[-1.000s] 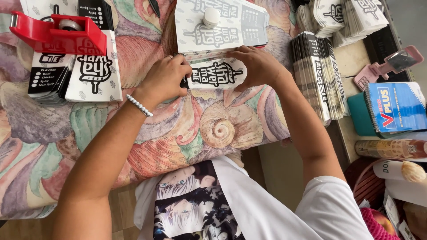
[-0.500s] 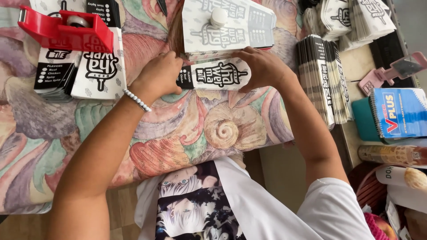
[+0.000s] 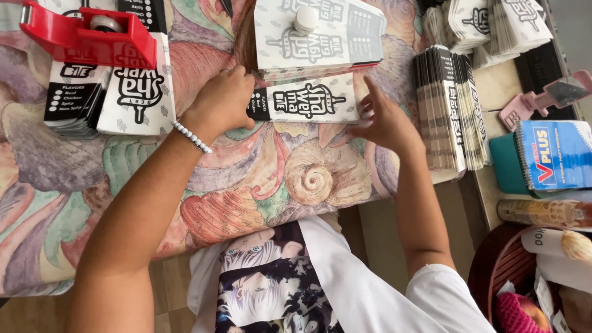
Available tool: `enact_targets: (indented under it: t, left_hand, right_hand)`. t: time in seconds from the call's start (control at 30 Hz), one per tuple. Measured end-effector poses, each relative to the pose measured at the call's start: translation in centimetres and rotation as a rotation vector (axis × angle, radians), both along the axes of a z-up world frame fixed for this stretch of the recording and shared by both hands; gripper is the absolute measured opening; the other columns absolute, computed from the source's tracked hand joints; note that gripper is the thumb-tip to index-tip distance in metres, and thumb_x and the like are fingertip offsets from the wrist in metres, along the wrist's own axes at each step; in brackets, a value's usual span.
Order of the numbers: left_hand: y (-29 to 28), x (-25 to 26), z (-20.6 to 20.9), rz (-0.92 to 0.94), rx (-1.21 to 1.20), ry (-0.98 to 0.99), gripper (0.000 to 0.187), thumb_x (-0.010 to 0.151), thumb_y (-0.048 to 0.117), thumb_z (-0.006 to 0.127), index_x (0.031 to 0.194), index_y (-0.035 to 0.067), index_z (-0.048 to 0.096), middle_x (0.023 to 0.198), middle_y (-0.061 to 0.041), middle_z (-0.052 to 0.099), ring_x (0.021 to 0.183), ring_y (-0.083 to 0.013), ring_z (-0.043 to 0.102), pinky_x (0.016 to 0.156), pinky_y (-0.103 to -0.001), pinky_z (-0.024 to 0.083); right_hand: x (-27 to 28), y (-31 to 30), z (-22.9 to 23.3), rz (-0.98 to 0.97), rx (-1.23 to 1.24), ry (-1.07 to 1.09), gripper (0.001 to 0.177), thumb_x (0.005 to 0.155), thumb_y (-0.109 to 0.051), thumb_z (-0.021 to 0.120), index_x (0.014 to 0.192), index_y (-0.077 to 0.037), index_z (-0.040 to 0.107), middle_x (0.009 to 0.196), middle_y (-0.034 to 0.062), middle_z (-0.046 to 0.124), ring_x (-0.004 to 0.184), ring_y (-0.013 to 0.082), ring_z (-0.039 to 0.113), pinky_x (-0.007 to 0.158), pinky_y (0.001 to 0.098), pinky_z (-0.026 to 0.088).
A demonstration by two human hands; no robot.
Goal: The person sorts and stacks printed packaging labels on a table, flipping and aligning them by hand before picking up the completed stack.
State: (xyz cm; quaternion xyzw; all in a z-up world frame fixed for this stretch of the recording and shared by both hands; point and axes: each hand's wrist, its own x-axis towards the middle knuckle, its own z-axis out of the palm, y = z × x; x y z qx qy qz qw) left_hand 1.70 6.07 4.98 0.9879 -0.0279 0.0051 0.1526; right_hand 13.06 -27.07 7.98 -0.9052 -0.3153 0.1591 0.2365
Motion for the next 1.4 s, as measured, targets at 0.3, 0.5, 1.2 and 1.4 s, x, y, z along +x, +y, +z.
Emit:
enact_targets:
  t: [0.3, 0.5, 1.2, 1.4]
  left_hand:
    - [0.1, 0.3, -0.6, -0.02, 0.005, -0.001, 0.054, 0.053, 0.02, 0.086, 0.095, -0.007, 0.067, 0.095, -0.022, 0.062, 0.09, -0.0486, 0.069, 0.081, -0.054, 0.06]
    - [0.2, 0.8, -1.8, -0.004, 0.09, -0.02, 0.065, 0.049, 0.029, 0.09, 0.102, 0.0, 0.065, 0.094, -0.017, 0.063, 0.087, -0.0451, 0.07, 0.076, -0.056, 0.06]
    - [1.1, 1.6, -6.7, -0.037, 0.228, -0.086, 0.049, 0.056, 0.028, 0.097, 0.096, 0.008, 0.078, 0.091, -0.009, 0.063, 0.085, -0.036, 0.072, 0.074, -0.051, 0.061]
    - [0.2, 1.2, -5.8, -0.001, 0.254, -0.152, 0.041, 0.056, 0.027, 0.097, 0.088, 0.01, 0.078, 0.087, -0.007, 0.064, 0.081, -0.0328, 0.072, 0.071, -0.049, 0.059]
  right_hand:
    - [0.7, 1.1, -1.9, -0.078, -0.032, -0.043, 0.107, 0.073, -0.011, 0.078, 0.164, -0.01, 0.022, 0.104, 0.0151, 0.068, 0.097, 0.0309, 0.07, 0.084, 0.0422, 0.061]
    - [0.3, 1.6, -1.1, -0.106, -0.007, -0.047, 0.102, 0.072, -0.01, 0.081, 0.161, -0.007, 0.031, 0.103, 0.0176, 0.07, 0.095, 0.0317, 0.07, 0.083, 0.0432, 0.062]
    - [-0.7, 8.2, -1.1, 0.364, 0.061, -0.287, 0.07, 0.086, -0.035, 0.082, 0.145, -0.005, 0.059, 0.079, 0.0168, 0.07, 0.072, 0.0326, 0.068, 0.072, 0.0474, 0.059]
    - [1.0, 9.5, -1.1, 0.427, -0.13, -0.186, 0.076, 0.083, -0.04, 0.08, 0.146, -0.007, 0.058, 0.086, 0.0214, 0.073, 0.082, 0.0412, 0.072, 0.08, 0.0544, 0.059]
